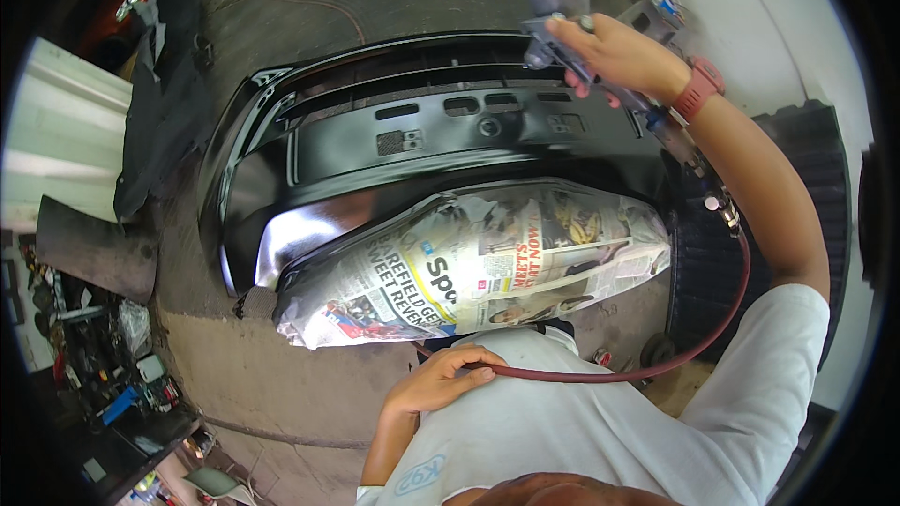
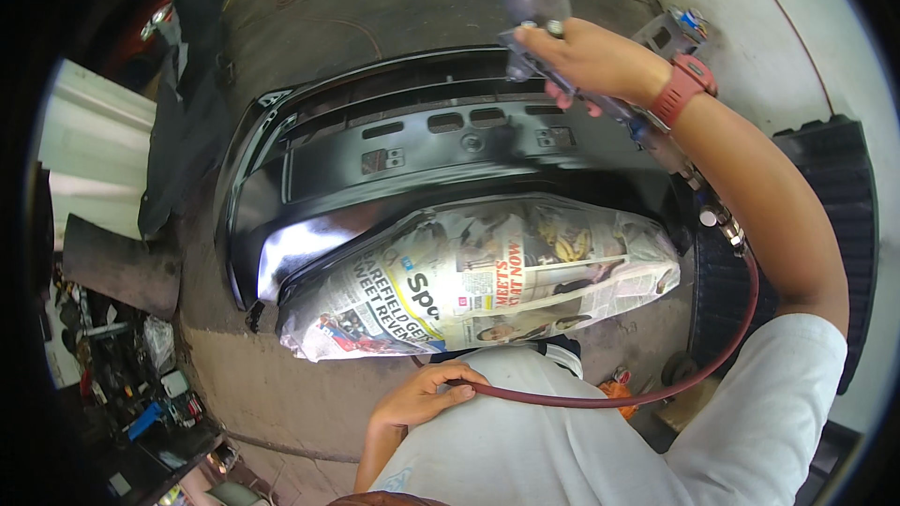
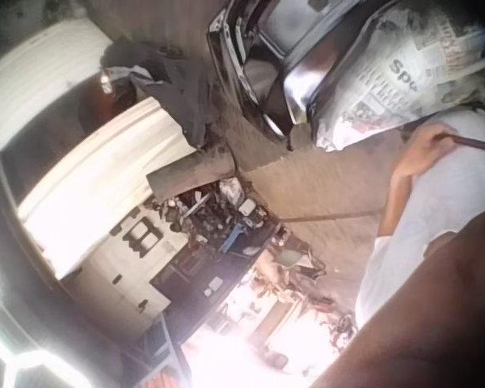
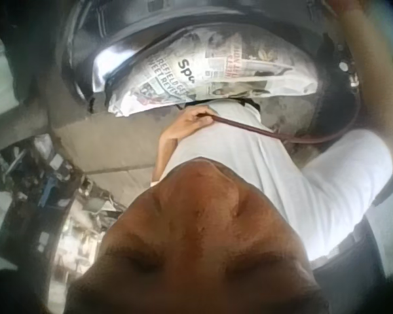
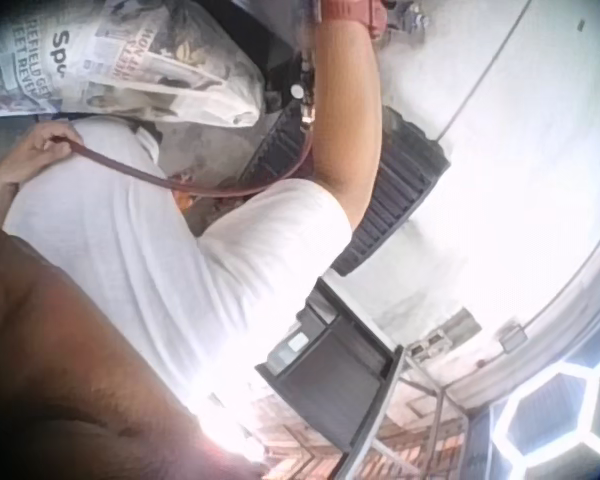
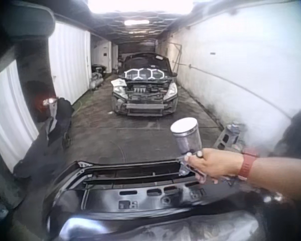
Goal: The person uses a spray gun to apply black paint to a car bumper. They move around the part, spraying different sections and occasionally touching the surface with their hand. The bumper is partially covered with newspaper to protect certain areas from overspray.
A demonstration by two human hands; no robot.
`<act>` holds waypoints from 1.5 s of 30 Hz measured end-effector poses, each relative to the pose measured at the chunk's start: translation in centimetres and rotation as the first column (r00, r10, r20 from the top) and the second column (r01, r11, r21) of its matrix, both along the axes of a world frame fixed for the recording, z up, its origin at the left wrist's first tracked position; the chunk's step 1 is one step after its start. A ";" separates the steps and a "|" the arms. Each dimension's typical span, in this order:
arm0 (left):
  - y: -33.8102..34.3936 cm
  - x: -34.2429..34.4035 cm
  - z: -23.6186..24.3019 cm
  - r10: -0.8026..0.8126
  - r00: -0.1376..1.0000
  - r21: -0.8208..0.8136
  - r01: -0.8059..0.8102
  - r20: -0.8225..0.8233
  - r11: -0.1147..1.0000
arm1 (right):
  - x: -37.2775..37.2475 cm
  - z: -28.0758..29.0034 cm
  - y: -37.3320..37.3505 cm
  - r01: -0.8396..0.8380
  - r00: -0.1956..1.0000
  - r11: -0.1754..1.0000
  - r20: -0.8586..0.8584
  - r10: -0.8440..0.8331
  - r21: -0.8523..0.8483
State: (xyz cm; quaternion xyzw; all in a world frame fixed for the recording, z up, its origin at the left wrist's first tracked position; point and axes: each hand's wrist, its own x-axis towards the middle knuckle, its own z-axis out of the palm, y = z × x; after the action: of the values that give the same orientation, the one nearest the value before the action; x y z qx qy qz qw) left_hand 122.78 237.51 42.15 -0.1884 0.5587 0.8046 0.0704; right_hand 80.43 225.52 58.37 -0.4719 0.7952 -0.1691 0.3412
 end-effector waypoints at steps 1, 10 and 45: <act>0.1 -0.5 0.0 -0.019 1.000 -0.012 0.019 0.005 1.000 | -1.1 0.1 1.3 0.056 0.998 0.998 0.000 -0.056 0.007; 1.4 -3.7 0.1 -0.110 0.992 -0.040 0.112 0.055 0.993 | -12.9 -1.8 11.0 0.357 0.934 0.933 0.048 -0.355 -0.037; 15.8 -16.9 5.6 0.235 0.939 -0.126 -0.209 0.250 0.970 | -24.3 -8.7 7.7 0.008 0.891 0.975 0.445 0.094 -0.221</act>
State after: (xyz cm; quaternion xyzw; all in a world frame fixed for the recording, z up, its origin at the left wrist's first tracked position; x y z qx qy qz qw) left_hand 105.93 253.30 47.71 -0.3585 0.5580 0.7471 0.0432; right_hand 56.17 233.26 49.65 -0.4715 0.6599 -0.3525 0.4668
